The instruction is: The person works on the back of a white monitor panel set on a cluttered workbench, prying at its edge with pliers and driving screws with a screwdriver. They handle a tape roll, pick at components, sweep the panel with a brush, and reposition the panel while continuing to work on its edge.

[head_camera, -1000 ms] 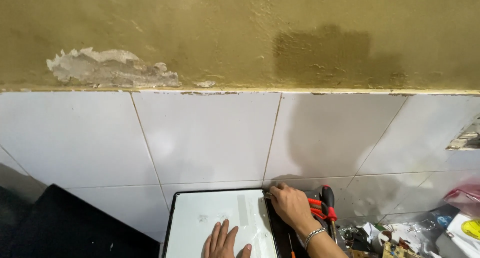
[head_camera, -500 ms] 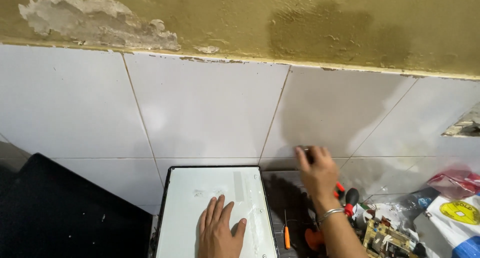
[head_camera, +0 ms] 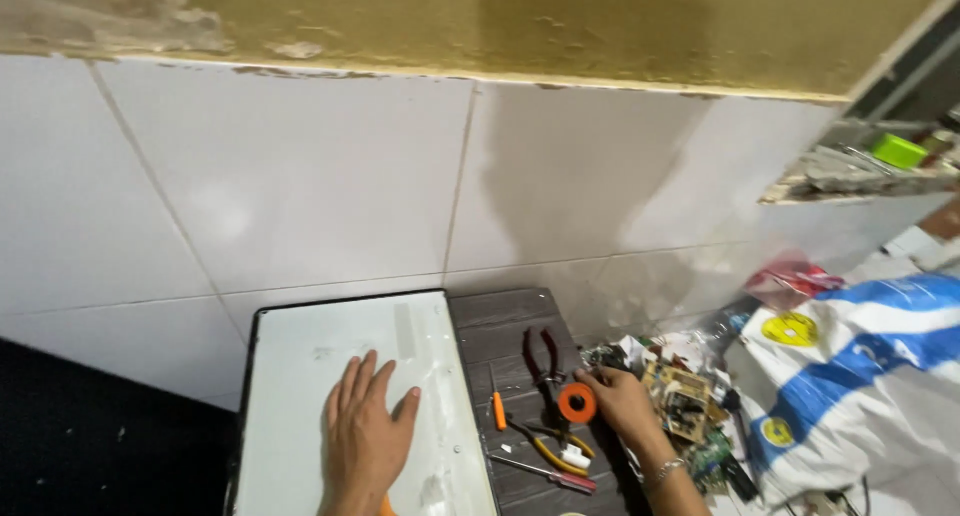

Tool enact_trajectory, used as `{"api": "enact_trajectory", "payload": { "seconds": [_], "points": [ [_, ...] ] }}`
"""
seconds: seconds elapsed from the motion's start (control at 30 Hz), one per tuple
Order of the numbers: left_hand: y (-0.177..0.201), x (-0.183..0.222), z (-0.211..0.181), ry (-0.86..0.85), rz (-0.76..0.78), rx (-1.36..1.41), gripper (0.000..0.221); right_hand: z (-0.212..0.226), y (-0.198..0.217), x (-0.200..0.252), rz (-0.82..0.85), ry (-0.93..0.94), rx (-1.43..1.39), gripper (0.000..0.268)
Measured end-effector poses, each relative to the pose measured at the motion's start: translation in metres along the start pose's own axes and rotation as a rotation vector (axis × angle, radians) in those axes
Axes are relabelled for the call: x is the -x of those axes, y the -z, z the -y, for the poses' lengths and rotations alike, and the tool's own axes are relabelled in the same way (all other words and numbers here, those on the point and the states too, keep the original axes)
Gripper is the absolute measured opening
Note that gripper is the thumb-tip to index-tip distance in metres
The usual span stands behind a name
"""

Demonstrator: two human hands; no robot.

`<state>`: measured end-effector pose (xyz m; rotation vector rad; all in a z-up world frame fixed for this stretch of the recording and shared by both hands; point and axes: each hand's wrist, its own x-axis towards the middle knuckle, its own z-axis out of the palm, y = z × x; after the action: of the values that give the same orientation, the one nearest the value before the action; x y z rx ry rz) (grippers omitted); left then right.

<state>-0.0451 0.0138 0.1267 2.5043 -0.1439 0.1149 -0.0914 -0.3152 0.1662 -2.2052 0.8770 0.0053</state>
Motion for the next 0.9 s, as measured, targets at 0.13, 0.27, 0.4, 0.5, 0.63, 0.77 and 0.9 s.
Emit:
{"api": "enact_trajectory", "payload": {
  "seconds": [0.13,0.27,0.4,0.5,0.63,0.77,0.9],
  "points": [
    [-0.023,-0.009,0.011,0.125,0.02,-0.101,0.061,-0.028,-0.006,-0.015,-0.005,-0.037,0.024,0.046],
    [-0.03,-0.002,0.023,0.059,-0.036,-0.039,0.06,-0.023,0.013,0.013,-0.033,-0.047,-0.037,0.044],
    [-0.049,-0.013,0.032,0.095,-0.19,-0.029,0.059,-0.073,0.042,-0.004,0.13,-0.29,0.26,0.079],
    [-0.048,-0.025,0.041,0.168,-0.063,-0.078,0.063,-0.15,0.015,0.0,0.508,-0.521,-0.302,0.036],
    [-0.065,-0.029,0.071,0.054,-0.106,-0.043,0.064,-0.229,-0.031,-0.024,0.235,-0.471,-0.743,0.008],
    [-0.051,-0.026,0.059,0.025,-0.186,-0.012,0.055,-0.205,-0.026,0.0,0.322,-0.426,-0.562,0.008],
    [-0.049,-0.017,0.05,-0.031,-0.274,0.016,0.047,-0.221,-0.055,-0.018,0.28,-0.348,-0.756,0.016]
  ]
}}
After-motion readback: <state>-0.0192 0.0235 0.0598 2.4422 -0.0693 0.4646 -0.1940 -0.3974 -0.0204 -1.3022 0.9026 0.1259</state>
